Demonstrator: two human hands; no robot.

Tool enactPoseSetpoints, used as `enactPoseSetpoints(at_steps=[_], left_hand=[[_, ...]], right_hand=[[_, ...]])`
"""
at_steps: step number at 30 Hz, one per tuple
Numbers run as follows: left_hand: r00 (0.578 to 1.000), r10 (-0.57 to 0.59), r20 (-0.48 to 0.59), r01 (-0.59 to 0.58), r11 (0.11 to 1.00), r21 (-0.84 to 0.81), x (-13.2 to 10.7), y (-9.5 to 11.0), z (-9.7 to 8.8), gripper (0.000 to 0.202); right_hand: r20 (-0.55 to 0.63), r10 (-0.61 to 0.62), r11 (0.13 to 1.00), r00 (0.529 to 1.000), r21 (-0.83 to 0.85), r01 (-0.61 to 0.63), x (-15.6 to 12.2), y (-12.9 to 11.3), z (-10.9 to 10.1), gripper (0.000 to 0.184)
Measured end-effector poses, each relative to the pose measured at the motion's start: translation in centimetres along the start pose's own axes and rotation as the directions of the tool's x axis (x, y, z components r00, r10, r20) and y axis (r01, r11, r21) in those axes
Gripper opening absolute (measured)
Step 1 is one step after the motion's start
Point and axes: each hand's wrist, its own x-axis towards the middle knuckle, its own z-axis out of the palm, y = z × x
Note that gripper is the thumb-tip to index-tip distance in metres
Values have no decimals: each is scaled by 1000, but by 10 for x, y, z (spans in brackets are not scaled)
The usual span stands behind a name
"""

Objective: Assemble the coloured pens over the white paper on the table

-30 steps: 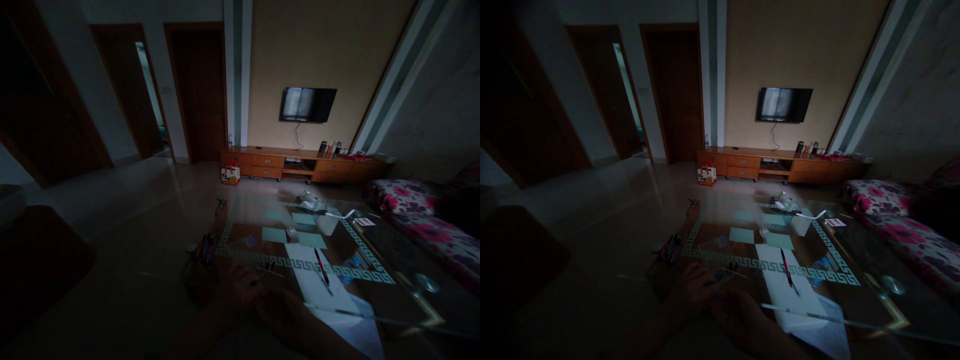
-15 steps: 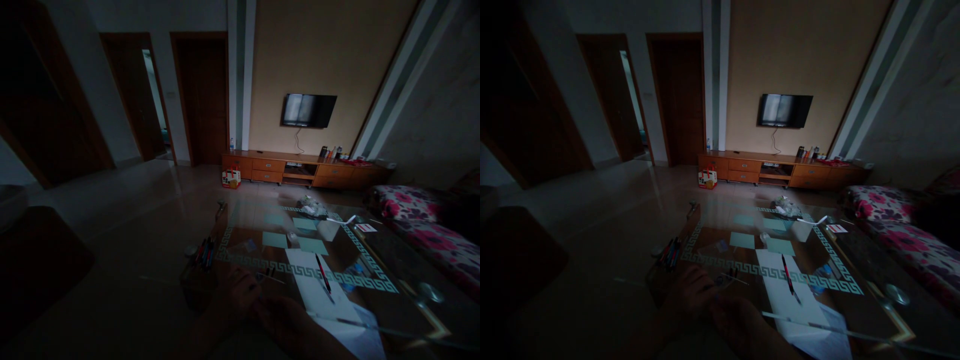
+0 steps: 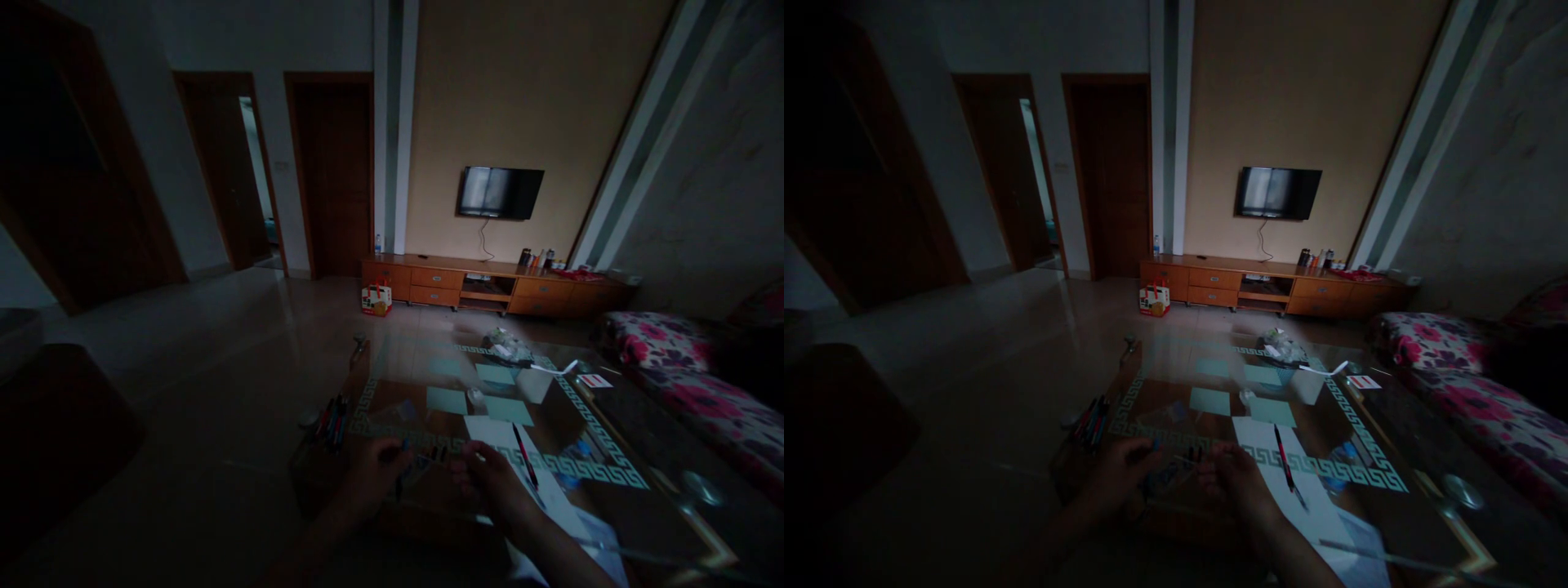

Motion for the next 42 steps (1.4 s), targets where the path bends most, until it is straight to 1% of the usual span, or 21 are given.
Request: enactPoseSetpoints(at_steps=[3,5,7,10,12,14,16,19,21,23,25,27,29,32,36,40,42], left_hand=[[999,-27,40,30,997,-75,6,-6,4,49],[997,-7,74,16,992,-124,11,-11,7,51],[994,27,108,-12,990,-137,16,-17,9,51],[996,30,86,-25,998,-55,26,-26,13,49],[996,62,69,-60,998,-24,33,-31,16,45],[996,76,52,-76,997,4,40,-36,19,42],[996,78,40,-79,996,45,45,-40,21,40],[997,80,23,-82,991,107,52,-45,23,36],[998,70,1,-70,987,142,55,-49,24,33],[999,54,0,-53,983,176,57,-53,26,31],[998,63,-6,-60,978,199,60,-58,29,30],[996,85,-14,-80,973,215,63,-62,32,29],[991,136,-5,-131,965,228,65,-65,35,28],[982,189,2,-182,943,279,68,-68,38,26],[985,170,-11,-156,926,343,74,-74,41,28],[986,166,-19,-148,920,362,78,-78,43,29],[988,155,-26,-135,922,363,78,-77,43,29]], right_hand=[[-25,-81,995,996,-56,80,9,-4,-11,47],[-46,-113,989,993,-104,107,16,-5,-18,46],[-73,-132,982,988,-148,121,22,-4,-25,44],[-90,-118,982,989,-158,103,29,-2,-34,39],[-71,-111,981,991,-169,98,34,1,-40,34],[-56,-115,974,992,-201,101,40,6,-46,33],[-67,-126,959,990,-263,104,47,11,-52,36],[-83,-234,884,969,-432,177,57,16,-60,33],[-79,-338,790,938,-565,237,61,16,-63,28],[-37,-424,676,905,-678,289,61,15,-65,21],[12,-456,579,890,-755,307,60,14,-64,16],[27,-451,514,892,-809,285,59,15,-64,15],[29,-438,461,898,-851,252,60,17,-64,14],[22,-429,413,903,-884,218,65,20,-67,12],[9,-437,390,900,-899,198,72,25,-70,12],[12,-436,369,900,-910,191,75,28,-71,12],[3,-433,375,902,-909,183,76,29,-71,11]])
